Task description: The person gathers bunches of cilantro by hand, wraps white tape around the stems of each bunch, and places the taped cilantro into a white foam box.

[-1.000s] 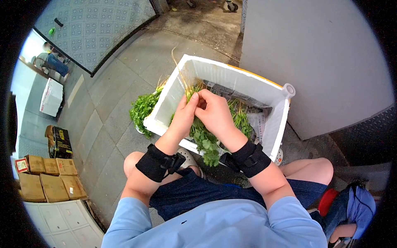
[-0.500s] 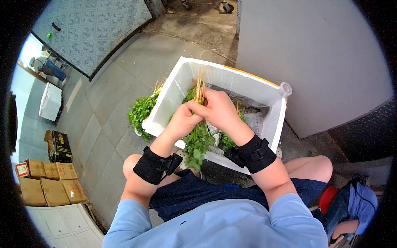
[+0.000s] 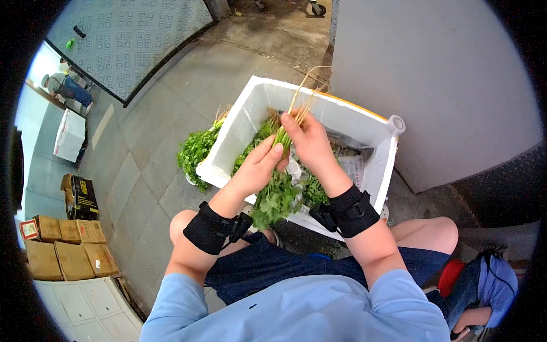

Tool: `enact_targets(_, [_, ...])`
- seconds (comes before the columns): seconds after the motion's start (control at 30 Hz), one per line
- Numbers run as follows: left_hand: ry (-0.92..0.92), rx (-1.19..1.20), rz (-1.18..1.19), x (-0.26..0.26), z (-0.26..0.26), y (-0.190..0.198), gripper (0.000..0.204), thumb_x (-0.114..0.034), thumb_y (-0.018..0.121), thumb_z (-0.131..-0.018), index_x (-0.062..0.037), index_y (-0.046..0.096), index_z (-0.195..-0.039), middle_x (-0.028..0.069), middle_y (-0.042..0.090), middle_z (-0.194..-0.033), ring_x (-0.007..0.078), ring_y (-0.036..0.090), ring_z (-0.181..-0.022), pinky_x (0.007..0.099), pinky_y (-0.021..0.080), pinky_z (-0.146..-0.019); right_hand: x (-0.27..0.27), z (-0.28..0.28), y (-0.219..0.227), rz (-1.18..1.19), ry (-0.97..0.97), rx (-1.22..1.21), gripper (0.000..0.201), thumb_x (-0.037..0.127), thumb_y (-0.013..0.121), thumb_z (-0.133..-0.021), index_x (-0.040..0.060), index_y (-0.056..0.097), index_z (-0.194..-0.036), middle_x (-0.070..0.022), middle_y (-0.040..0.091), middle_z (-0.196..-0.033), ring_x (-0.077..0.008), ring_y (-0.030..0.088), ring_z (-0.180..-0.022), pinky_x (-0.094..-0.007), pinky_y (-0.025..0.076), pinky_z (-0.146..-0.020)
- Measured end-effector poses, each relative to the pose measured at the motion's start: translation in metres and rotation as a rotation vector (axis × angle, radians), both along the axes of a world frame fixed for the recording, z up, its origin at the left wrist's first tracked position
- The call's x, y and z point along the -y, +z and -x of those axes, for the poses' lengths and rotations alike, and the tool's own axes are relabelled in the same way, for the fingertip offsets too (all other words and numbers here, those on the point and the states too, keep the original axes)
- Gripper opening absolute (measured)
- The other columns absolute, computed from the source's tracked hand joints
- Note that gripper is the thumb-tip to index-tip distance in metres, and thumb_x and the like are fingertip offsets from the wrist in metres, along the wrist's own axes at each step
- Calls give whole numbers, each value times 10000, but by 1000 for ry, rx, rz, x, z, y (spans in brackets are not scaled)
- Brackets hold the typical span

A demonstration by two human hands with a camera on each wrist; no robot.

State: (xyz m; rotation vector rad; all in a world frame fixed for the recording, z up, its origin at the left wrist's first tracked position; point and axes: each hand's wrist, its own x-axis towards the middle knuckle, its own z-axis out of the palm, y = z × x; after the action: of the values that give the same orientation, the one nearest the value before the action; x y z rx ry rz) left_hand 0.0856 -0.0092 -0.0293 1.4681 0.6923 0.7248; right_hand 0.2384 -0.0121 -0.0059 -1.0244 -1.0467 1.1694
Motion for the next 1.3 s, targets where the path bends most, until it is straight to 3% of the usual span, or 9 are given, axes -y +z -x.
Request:
enact_targets(0.13, [-138, 117, 106, 4, -3, 0, 313, -306, 364, -1036, -22, 486, -1080, 11, 466, -800, 110, 437, -730, 247, 404, -713, -4, -2, -3, -127, 251, -135, 410, 397, 435, -1005, 32, 549, -858, -3, 533, -840, -84, 523, -748, -216, 425, -636])
enact_targets(0.37, [-310, 15, 157, 0, 1, 9, 330, -259, 487, -992, 10, 475, -1183, 68, 582, -947, 127, 523, -859, 295, 445, -798, 14, 1, 14, 183, 40, 92, 459, 416, 521, -964, 36, 539, -708, 14, 481, -590, -77, 472, -546, -241, 387, -492])
enact_targets(0.47, [51, -269, -382, 8, 1, 14, 416, -209, 587, -926, 28, 452, -1240, 127, 616, -1035, 158, 565, -935, 323, 456, -833, -1, 0, -22, -118, -146, 203, 474, 389, 531, -963, 17, 519, -670, -5, 475, -578, -99, 452, -565, -281, 395, -539])
enact_targets(0.5, [53, -303, -113, 14, -2, 36, 480, -162, 611, -876, 60, 425, -1258, 202, 610, -1028, 271, 603, -956, 381, 468, -843, 0, 1, -20, -125, -161, 207, 452, 367, 536, -964, 27, 519, -666, 4, 476, -597, -91, 448, -583, -270, 386, -551])
enact_targets(0.63, [287, -487, -716, 33, -18, 16, 518, -114, 558, -856, 111, 354, -1276, 303, 574, -997, 465, 566, -938, 447, 474, -807, 2, 9, -15, -203, -216, 285, 398, 295, 557, -960, 40, 517, -658, 21, 487, -648, -74, 436, -626, -251, 363, -575])
enact_targets(0.73, [283, -456, -459, 34, -20, 8, 497, -125, 554, -871, 107, 352, -1261, 310, 575, -1011, 479, 567, -932, 459, 474, -782, 8, 7, -3, -175, -103, 340, 249, 214, 632, -909, 23, 575, -759, 19, 536, -720, -70, 479, -679, -234, 397, -626])
enact_targets(0.9, [149, -33, -138, 26, -8, 13, 294, -178, 441, -999, -17, 409, -1243, 68, 525, -943, 160, 522, -748, 299, 450, -670, 13, -21, 30, -43, 291, -12, 326, 114, 698, -843, -10, 606, -1131, 7, 588, -913, -85, 565, -805, -234, 471, -745])
enact_targets(1.0, [13, 264, -5, 24, -6, 12, 305, -206, 429, -1009, -26, 405, -1255, 16, 468, -880, 94, 463, -718, 247, 427, -659, 15, -33, 35, -17, 403, -58, 403, 91, 703, -841, -16, 581, -1210, -8, 575, -990, -100, 576, -852, -258, 487, -773])
enact_targets(1.3, [-137, 346, 172, 26, -6, 26, 407, -442, 411, -1000, -35, 432, -1006, 16, 378, -704, 135, 405, -601, 299, 421, -584, 15, -23, 20, -92, 377, 58, 241, 104, 711, -837, -77, 639, -978, -16, 536, -909, -73, 530, -806, -225, 437, -708])
